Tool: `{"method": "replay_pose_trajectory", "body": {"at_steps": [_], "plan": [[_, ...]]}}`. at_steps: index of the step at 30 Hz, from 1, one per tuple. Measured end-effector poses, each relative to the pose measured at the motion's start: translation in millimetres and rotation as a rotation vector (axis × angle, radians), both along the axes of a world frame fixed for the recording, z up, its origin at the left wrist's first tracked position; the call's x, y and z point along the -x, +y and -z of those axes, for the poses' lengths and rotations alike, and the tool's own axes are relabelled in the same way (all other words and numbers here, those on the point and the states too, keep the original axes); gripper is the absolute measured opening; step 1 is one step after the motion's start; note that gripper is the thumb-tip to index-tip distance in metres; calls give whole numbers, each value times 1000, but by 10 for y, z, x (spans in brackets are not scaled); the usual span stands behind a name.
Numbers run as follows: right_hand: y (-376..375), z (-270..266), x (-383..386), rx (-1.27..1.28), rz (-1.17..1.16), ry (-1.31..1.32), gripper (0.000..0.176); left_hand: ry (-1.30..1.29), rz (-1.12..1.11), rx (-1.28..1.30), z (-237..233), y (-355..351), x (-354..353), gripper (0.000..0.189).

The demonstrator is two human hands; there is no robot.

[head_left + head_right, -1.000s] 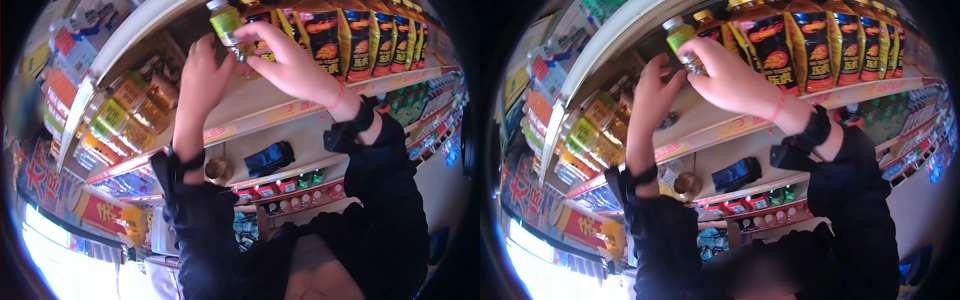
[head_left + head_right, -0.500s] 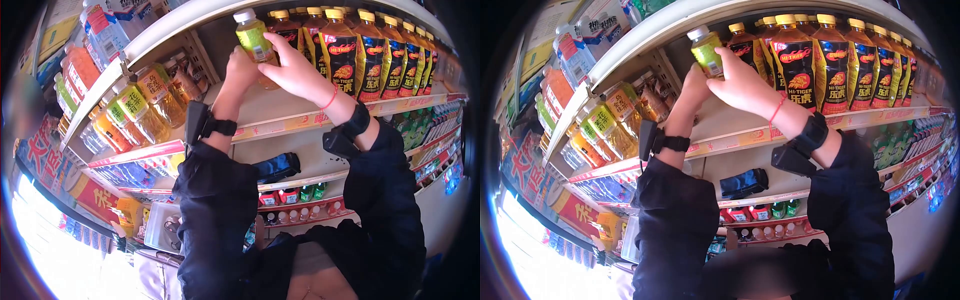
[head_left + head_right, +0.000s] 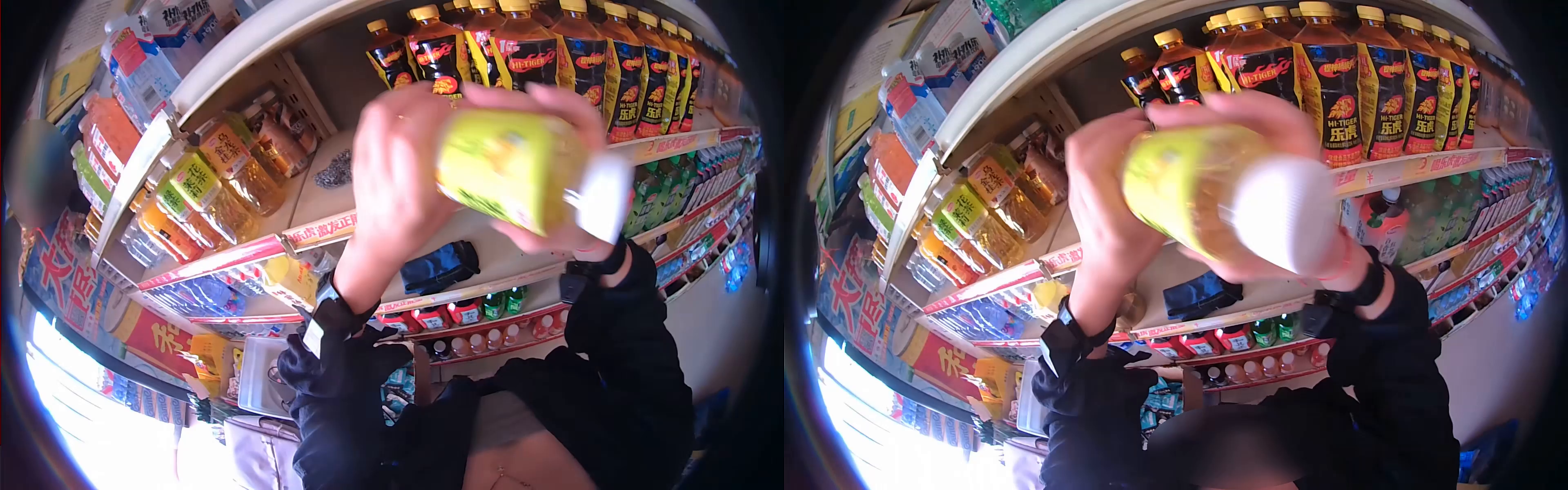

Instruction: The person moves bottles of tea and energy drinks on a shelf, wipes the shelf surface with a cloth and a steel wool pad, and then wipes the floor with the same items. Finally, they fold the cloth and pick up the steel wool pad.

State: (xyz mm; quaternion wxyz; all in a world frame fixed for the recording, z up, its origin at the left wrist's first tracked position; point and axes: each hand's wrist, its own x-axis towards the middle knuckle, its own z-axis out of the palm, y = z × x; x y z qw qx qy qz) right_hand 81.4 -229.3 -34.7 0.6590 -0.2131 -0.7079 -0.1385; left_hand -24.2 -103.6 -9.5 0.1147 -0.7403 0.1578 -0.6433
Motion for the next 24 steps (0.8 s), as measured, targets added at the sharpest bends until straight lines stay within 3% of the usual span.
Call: {"method": "replay_pose_trajectory", "body": {"at_steps": [1, 3, 4, 5, 7, 9, 10, 11, 13, 15, 16, 18, 20, 24], "plan": [[-141, 75, -14, 14, -92, 18, 87, 66, 85, -120, 32, -74, 13, 60], [-402, 240, -124, 81, -286, 52, 90, 267, 111, -121, 201, -317, 104, 73], [-579, 392, -118, 154, -281, 150, 94, 418, 214, -2, 321, -449, 135, 77], [-725, 456, -342, 249, -292, 32, 94, 571, 319, 115, 450, -585, 153, 82], [-979, 648, -444, 449, -257, 78, 85, 901, 423, 315, 832, -739, 116, 103], [-1055, 809, -532, 641, -175, 93, 74, 1073, 512, 463, 1202, -809, -1, 113], [-1120, 866, -524, 734, -50, 149, 70, 1283, 568, 642, 1377, -778, -85, 115], [-1155, 964, -553, 782, 108, 164, 74, 1291, 582, 635, 1503, -736, -210, 115], [-1201, 1203, -720, 854, 158, 309, 73, 1320, 703, 775, 1686, -642, -500, 114], [-1191, 1501, -812, 853, 167, 637, 71, 1261, 797, 854, 1813, -566, -781, 99], [-1089, 1649, -875, 743, 56, 751, 68, 1208, 764, 910, 1904, -543, -930, 97], [-942, 1839, -968, 714, 202, 795, 65, 1160, 732, 966, 1996, -556, -1198, 95], [-870, 1960, -963, 743, 300, 826, 63, 993, 805, 1208, 2053, -604, -1406, 89], [-829, 2129, -922, 777, 537, 699, 68, 886, 839, 1254, 2372, -710, -1784, 80]]}}
